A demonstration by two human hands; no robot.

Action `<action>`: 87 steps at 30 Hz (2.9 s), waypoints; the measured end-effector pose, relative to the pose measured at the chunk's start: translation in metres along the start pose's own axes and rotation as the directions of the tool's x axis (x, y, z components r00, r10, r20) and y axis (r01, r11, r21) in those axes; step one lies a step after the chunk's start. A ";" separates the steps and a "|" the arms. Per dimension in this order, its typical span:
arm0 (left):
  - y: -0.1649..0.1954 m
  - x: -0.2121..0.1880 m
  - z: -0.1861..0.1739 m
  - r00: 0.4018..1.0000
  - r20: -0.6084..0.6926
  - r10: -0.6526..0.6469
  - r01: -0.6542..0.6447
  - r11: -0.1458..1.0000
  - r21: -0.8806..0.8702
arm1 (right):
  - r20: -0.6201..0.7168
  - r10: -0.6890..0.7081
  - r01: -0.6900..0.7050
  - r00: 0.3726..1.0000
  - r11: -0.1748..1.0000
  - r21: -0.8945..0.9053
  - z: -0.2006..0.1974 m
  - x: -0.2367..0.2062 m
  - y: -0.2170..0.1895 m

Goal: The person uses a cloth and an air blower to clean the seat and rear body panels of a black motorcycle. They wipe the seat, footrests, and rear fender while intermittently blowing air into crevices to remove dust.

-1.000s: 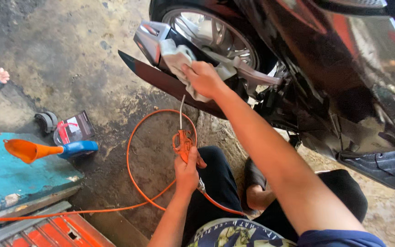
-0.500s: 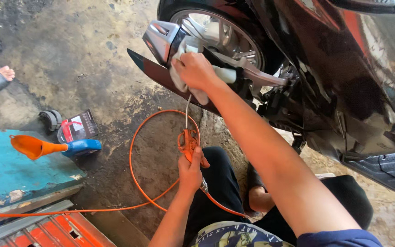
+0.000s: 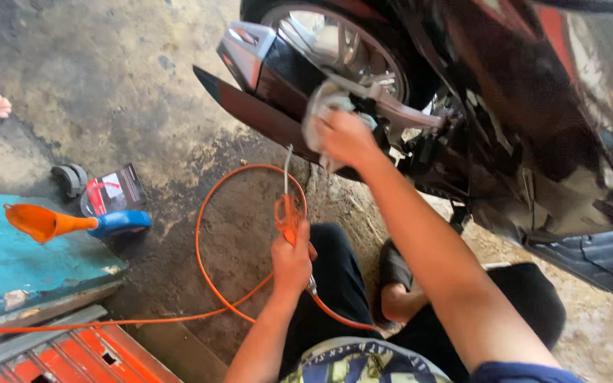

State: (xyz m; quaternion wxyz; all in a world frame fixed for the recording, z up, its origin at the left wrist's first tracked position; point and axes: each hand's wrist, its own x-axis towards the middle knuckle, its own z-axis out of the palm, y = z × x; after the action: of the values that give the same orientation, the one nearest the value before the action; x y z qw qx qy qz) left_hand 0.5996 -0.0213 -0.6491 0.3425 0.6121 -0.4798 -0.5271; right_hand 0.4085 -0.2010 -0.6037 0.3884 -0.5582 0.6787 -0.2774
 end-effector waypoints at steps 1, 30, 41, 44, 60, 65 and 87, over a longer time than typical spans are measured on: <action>0.001 0.001 0.000 1.000 0.006 -0.009 0.010 0.999 -0.033 | 0.024 0.067 -0.067 0.997 0.997 0.026 0.009 0.008 -0.013; -0.005 0.008 0.018 0.964 0.256 0.065 -0.053 0.997 -0.056 | -0.264 0.128 -0.185 0.956 0.961 -0.205 -0.049 0.031 0.147; -0.006 0.016 0.028 0.955 0.289 0.066 -0.063 0.998 -0.018 | -0.090 0.268 -0.266 0.959 0.963 0.031 -0.056 0.012 0.147; 0.004 0.014 0.032 0.947 0.319 0.029 -0.040 0.999 0.027 | -0.201 0.226 -0.134 0.953 0.912 0.389 -0.049 -0.009 0.136; 0.019 0.008 0.037 0.892 0.433 0.129 -0.138 0.990 -0.010 | -0.692 -0.441 -0.050 0.572 0.823 -0.566 -0.026 -0.051 0.129; 0.021 0.000 0.029 0.890 0.434 0.138 -0.168 0.985 0.032 | -0.513 -0.061 -0.225 0.856 0.850 -0.476 -0.039 -0.030 0.096; 0.050 0.024 0.050 0.865 0.433 0.252 -0.199 0.966 -0.165 | -0.887 0.017 -0.435 0.462 0.876 -0.210 -0.113 0.052 0.102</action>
State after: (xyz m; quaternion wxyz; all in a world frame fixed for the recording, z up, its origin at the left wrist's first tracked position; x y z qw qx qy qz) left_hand 0.5395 -0.0549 -0.6205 0.3159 0.3920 -0.5833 -0.6374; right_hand 0.2546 -0.2357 -0.6362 -0.0965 -0.3126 0.8910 -0.3148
